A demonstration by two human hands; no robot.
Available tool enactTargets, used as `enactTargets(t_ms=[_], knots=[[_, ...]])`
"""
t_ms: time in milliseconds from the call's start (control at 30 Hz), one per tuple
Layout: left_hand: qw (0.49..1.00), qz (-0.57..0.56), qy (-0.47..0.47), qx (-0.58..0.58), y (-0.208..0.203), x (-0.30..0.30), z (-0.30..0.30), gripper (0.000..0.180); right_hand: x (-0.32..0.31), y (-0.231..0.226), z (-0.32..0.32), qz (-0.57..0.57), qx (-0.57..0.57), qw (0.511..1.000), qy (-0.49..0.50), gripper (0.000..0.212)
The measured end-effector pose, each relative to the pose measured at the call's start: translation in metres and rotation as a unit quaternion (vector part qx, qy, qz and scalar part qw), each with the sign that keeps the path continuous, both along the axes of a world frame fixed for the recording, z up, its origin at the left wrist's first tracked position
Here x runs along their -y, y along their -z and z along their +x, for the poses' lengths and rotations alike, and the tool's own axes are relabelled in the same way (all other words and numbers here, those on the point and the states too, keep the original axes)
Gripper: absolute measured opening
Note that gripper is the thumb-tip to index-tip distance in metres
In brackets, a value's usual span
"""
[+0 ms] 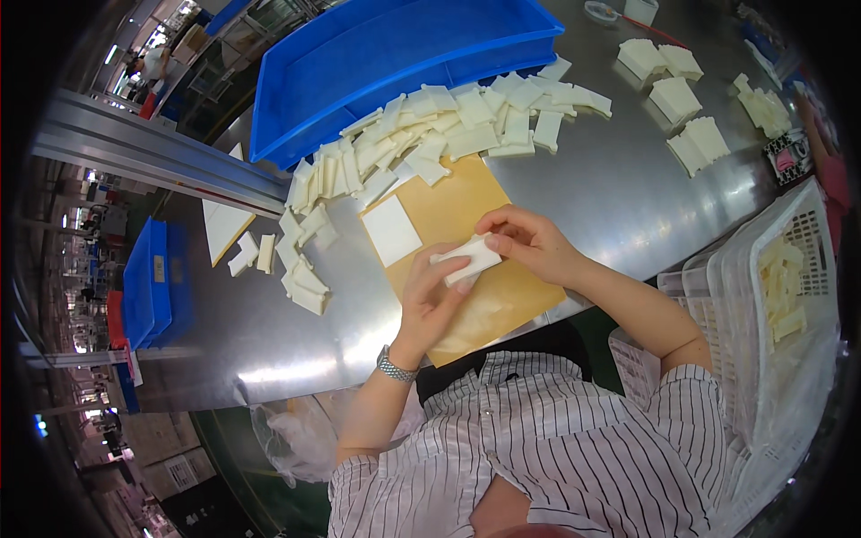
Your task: The person takes white rectangular sheets from a pile, stacks them onto a board, and aligns the edges of the stack by hand.
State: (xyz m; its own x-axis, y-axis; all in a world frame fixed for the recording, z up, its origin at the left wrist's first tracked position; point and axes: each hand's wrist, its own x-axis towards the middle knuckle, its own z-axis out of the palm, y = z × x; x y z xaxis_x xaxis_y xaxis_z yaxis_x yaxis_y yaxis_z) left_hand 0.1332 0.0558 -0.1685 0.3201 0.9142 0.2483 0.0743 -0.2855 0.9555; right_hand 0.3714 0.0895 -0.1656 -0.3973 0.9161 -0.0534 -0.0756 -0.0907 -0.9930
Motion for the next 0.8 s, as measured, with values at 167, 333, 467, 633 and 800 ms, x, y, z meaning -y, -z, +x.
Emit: enactTargets(t_ms=[167,333,467,633,800], knots=[[1.000,0.020,0.008,-0.021,0.007,-0.003,-0.001,0.035,-0.010,-0.018,0.000,0.304,0.124,0.944,0.025,0.018],[1.000,0.017,-0.016,-0.021,0.008,-0.003,0.001,0.037,-0.010,-0.028,-0.005,0.403,0.156,0.902,-0.008,0.018],[1.000,0.006,-0.023,-0.016,0.002,-0.005,0.002,0.037,-0.016,-0.026,-0.009,0.448,0.196,0.872,-0.002,0.017],[1.000,0.014,-0.018,-0.004,-0.003,-0.005,0.004,0.038,-0.017,-0.025,-0.015,0.464,0.198,0.863,0.014,0.017],[1.000,0.017,-0.017,-0.013,-0.001,-0.006,0.002,0.038,-0.017,-0.023,-0.016,0.509,0.214,0.834,0.020,0.019]])
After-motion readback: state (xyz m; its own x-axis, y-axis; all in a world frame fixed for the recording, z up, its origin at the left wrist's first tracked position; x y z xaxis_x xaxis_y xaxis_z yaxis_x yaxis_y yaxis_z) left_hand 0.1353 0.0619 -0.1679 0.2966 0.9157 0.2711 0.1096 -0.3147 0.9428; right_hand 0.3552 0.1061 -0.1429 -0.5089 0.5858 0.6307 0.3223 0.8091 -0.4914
